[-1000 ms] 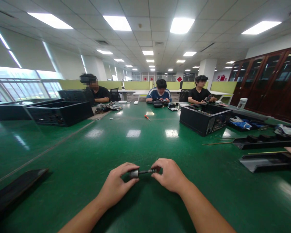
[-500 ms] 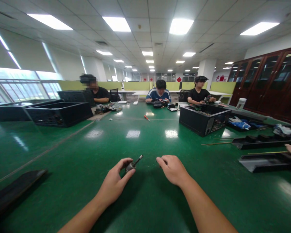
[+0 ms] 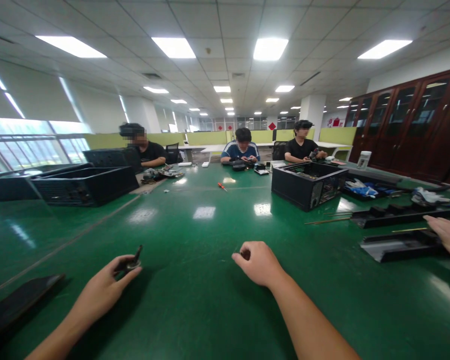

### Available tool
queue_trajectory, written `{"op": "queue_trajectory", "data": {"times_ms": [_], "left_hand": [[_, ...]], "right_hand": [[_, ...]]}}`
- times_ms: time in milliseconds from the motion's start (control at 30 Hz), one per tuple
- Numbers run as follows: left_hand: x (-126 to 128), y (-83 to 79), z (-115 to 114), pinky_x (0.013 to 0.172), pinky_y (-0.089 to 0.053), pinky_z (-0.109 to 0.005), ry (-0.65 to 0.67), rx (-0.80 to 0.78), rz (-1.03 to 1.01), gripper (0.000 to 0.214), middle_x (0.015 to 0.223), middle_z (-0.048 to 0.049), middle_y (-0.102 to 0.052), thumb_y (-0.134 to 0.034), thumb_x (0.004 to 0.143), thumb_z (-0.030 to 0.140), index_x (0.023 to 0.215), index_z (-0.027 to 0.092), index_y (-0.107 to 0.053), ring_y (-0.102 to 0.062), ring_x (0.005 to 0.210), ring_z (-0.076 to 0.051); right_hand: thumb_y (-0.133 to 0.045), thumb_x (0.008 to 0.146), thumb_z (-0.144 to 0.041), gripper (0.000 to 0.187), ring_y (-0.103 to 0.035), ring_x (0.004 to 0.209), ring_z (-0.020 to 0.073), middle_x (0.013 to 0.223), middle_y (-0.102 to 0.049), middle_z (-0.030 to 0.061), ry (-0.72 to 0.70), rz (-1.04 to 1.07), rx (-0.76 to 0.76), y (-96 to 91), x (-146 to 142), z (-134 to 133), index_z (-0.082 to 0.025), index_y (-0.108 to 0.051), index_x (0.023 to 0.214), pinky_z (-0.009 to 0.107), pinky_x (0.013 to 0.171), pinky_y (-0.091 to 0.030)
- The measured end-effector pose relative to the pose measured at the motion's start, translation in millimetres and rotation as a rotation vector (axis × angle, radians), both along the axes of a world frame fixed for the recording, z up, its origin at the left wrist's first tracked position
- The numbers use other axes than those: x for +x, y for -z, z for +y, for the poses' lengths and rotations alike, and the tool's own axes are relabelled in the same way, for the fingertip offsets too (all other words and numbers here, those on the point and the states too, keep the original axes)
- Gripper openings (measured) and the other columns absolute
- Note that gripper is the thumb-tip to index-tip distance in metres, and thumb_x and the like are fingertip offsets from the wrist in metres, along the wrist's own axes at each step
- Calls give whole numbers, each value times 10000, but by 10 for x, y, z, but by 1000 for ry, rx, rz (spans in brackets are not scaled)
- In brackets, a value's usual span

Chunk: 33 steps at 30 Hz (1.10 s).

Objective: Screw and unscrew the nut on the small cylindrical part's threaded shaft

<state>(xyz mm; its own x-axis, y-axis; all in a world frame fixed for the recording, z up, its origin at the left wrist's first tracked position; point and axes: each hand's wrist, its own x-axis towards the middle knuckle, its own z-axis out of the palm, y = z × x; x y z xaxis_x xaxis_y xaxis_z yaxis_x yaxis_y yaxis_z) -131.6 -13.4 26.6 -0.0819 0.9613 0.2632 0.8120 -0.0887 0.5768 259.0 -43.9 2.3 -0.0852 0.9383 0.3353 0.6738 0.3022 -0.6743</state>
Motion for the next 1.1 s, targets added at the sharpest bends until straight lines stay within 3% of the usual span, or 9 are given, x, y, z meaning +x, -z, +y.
{"op": "queue_trajectory", "data": {"times_ms": [267,433,500,567,733,800,933,1033,1100], "left_hand": [[-351,-66,-172,838,-575,-506,-159,40,56,662,946,-91,-724,-598,739,406,1325,160,-414,-726,833,-331],[-193,-190,-261,957,-502,-616,-175,416,237,741,1214,-142,-634,-646,770,499,1387,159,-416,-609,1143,-423],[48,-263,-347,1026,-462,-594,-51,586,268,640,1284,-117,-593,-626,818,512,1367,214,-483,-592,1174,-376],[393,-305,-443,1019,-498,-497,177,635,203,511,1237,-72,-634,-655,837,465,1300,268,-570,-639,1105,-293],[1371,-236,-601,944,-555,-357,780,412,-125,497,1172,-24,-727,-769,795,311,1270,332,-627,-678,1067,-218],[1640,-186,-621,911,-561,-329,857,404,-298,362,1071,-4,-763,-737,827,248,1174,342,-692,-699,998,-190],[1802,-147,-631,796,-567,-262,750,376,-471,222,915,11,-766,-713,833,173,991,320,-767,-709,861,-155],[1613,-200,-612,778,-564,-252,655,356,-444,174,914,-2,-745,-706,830,212,966,294,-777,-703,853,-159],[1354,-279,-564,836,-562,-274,478,386,-450,166,997,-15,-735,-684,836,264,975,276,-774,-698,922,-177]], "right_hand": [[-577,894,-463,384,-547,627,153,635,-615,15,-66,135,-39,5,19,8,-176,-623,643,261,604,-350],[-357,979,-552,519,-595,612,155,637,-597,15,-213,348,-119,-4,-79,12,-177,-581,699,265,616,-439],[-333,976,-588,531,-624,608,158,647,-618,19,-298,431,-164,-28,-168,-30,-177,-567,732,272,625,-474],[-389,957,-608,509,-643,612,157,664,-642,21,-379,502,-202,-49,-262,-88,-174,-571,763,277,643,-491],[-739,797,-520,391,-613,574,138,637,-635,-1,-620,866,-321,2,-382,-170,-134,-676,809,266,615,-468],[-756,784,-517,400,-586,576,133,626,-627,6,-651,926,-313,43,-377,-162,-123,-698,751,259,598,-452],[-728,810,-530,437,-565,575,128,599,-618,16,-672,939,-315,63,-357,-153,-111,-702,686,256,597,-435],[-688,843,-538,441,-595,572,129,639,-648,29,-687,876,-370,30,-348,-159,-103,-727,779,258,604,-435],[-660,860,-547,452,-612,568,129,674,-670,35,-662,830,-402,12,-333,-151,-104,-739,896,258,601,-438]]}}
